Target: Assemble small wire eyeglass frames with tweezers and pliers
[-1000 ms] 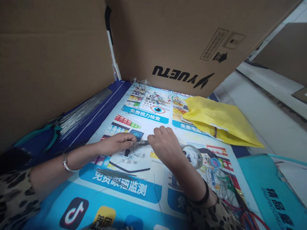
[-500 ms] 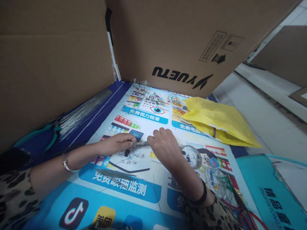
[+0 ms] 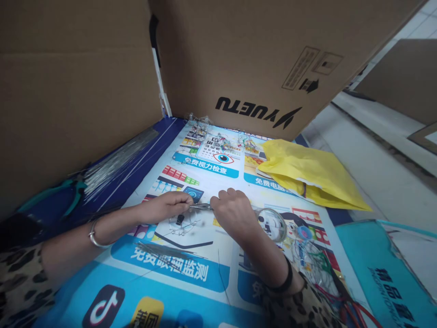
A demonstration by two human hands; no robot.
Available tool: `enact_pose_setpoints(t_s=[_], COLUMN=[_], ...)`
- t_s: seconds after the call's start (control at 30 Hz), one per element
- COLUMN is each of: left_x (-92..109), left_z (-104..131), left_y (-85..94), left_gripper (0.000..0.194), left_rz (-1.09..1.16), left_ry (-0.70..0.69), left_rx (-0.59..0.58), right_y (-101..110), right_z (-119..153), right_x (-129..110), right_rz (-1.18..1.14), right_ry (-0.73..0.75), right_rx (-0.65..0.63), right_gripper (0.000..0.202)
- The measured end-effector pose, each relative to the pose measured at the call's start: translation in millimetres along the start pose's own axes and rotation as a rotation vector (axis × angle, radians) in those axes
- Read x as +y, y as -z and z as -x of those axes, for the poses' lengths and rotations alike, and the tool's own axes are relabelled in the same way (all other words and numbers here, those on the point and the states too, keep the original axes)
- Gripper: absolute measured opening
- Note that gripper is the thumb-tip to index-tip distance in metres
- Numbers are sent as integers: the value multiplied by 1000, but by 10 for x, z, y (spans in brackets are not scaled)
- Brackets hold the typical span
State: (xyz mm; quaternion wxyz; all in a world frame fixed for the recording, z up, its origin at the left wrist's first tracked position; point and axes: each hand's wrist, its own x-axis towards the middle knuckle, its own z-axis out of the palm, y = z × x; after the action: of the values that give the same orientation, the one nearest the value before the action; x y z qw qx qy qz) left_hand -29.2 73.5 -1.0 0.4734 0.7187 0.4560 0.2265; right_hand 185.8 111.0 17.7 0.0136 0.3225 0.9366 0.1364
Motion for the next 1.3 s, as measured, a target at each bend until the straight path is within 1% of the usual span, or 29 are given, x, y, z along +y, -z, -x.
enact_pose_setpoints(t_s=[0.1,0.3,0.4,0.5,0.63,0.77,0.93,1.13,1.3], left_x=[6,15,-2,-43,-67,-36,-20,-39,-48], left_z=[4,-3,-11,-22,-24,-8,-4,-10,6], left_y=[2,-2,-9,-19,-24,-15,0,6,8], left_gripper=[16,15,14,13,14,13,13,14,14], left_rz=[19,109,164,206,196,133,107,63,129], left_ry=[12,60,75,73,83,73,51,6,0], left_rx=[1,28,48,95,132,124,75,31,-26], right_y=[-6,-39,-61,-75,-82,-90,-129,-264,-300], right_z=[-1,-20,-30,-31,-25,-23,-30,-37,-34], right_x=[-12,-51,-64,-73,-92,-114,-97,-18,10], right_rz=[-14,-70,-105,-142,-178,-190,-211,-206,-190], right_ry=[-24,-158,-208,-241,-259,-244,-211,-85,-8], right_rx=[-42,-126,-139,-138,-144,-142,-115,31,119], right_gripper=[9,12,16,20,22,20,16,9,7])
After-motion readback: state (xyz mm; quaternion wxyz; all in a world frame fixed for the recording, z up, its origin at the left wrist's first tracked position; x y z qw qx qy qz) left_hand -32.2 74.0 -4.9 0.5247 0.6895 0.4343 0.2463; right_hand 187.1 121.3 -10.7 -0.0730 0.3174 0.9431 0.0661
